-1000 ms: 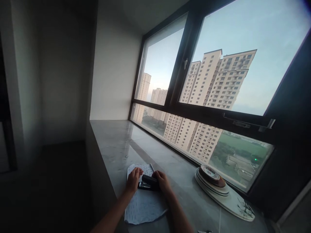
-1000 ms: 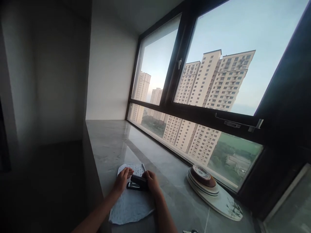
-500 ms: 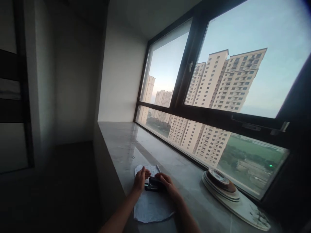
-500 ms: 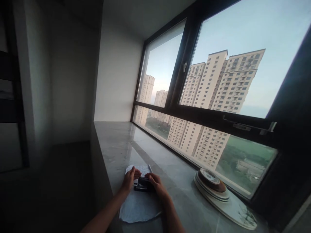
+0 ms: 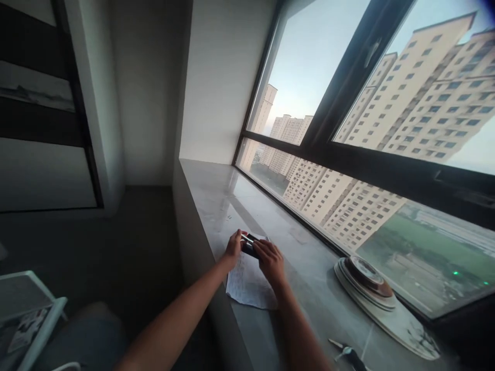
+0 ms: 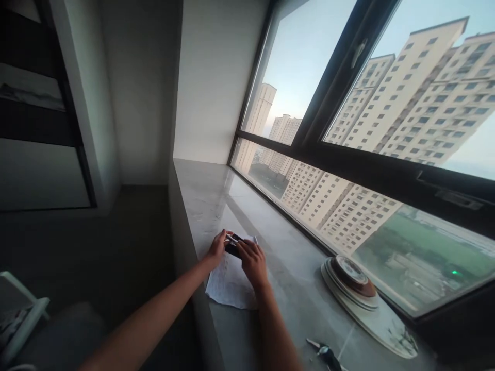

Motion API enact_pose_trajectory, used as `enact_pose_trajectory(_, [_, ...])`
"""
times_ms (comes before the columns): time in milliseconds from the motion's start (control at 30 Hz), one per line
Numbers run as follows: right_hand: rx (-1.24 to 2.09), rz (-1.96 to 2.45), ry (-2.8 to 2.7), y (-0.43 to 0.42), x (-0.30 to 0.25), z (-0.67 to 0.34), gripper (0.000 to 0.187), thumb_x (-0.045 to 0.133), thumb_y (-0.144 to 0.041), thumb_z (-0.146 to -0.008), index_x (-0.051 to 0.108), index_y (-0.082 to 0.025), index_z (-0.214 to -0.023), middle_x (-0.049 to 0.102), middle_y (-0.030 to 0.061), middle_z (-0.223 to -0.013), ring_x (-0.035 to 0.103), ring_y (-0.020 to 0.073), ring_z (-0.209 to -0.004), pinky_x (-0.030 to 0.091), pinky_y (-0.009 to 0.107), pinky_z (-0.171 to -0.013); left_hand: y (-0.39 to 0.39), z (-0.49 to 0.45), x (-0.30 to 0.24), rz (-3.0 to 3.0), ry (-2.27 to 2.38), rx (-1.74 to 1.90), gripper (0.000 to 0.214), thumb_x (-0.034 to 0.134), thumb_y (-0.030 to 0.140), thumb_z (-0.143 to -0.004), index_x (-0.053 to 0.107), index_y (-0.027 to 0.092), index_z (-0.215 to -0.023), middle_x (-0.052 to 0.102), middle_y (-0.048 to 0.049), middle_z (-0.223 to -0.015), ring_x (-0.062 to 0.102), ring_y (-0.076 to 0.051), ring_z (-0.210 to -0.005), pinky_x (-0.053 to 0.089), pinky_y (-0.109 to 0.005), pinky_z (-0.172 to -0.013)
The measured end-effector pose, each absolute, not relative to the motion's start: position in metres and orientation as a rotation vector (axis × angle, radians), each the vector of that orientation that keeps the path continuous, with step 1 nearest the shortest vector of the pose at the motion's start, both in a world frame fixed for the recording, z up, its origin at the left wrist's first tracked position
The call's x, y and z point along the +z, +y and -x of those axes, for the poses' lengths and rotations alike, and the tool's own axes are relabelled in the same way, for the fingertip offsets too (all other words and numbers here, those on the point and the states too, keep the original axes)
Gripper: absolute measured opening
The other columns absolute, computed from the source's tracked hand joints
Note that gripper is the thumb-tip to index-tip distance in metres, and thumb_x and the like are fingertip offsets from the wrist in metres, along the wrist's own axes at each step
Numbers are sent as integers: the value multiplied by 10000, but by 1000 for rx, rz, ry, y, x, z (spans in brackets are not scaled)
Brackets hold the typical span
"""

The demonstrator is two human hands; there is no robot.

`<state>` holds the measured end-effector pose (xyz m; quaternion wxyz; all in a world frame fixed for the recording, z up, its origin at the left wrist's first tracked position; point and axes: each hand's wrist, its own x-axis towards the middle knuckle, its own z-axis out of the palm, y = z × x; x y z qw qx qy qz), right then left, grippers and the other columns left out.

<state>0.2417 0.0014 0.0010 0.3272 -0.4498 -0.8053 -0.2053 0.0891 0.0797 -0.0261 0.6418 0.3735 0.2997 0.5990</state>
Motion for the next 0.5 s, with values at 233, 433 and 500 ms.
enact_pose_trajectory(233, [-769,1227,-2131,3,-5,-242,611,482,45,-835,643,-271,-1333,665,15,-1339,522,287,-1229,425,459,-1008,81,-90,-26,-920,703,1338,410,630,578,-782,619,180,-882,698,-32,-789,673,-178,-701,488,-270,-639])
enact_pose_trajectory(433, [-791,1192,-2132,2,-2,-244,581,542,38,-813,680,-291,-1272,690,-3,-1299,519,298,-1157,420,457,-970,80,-90,-28,-974,688,1335,375,695,514,-751,666,162,-876,726,-50,-804,695,-196,-731,499,-268,-631])
enact_pose_trajectory(500, [-741,1194,-2114,2,-3,-243,583,553,40,-801,689,-295,-1257,699,3,-1284,521,294,-1154,415,452,-973,81,-89,-30,-975,701,1358,353,709,475,-757,681,157,-909,730,-54,-808,701,-198,-738,513,-272,-631])
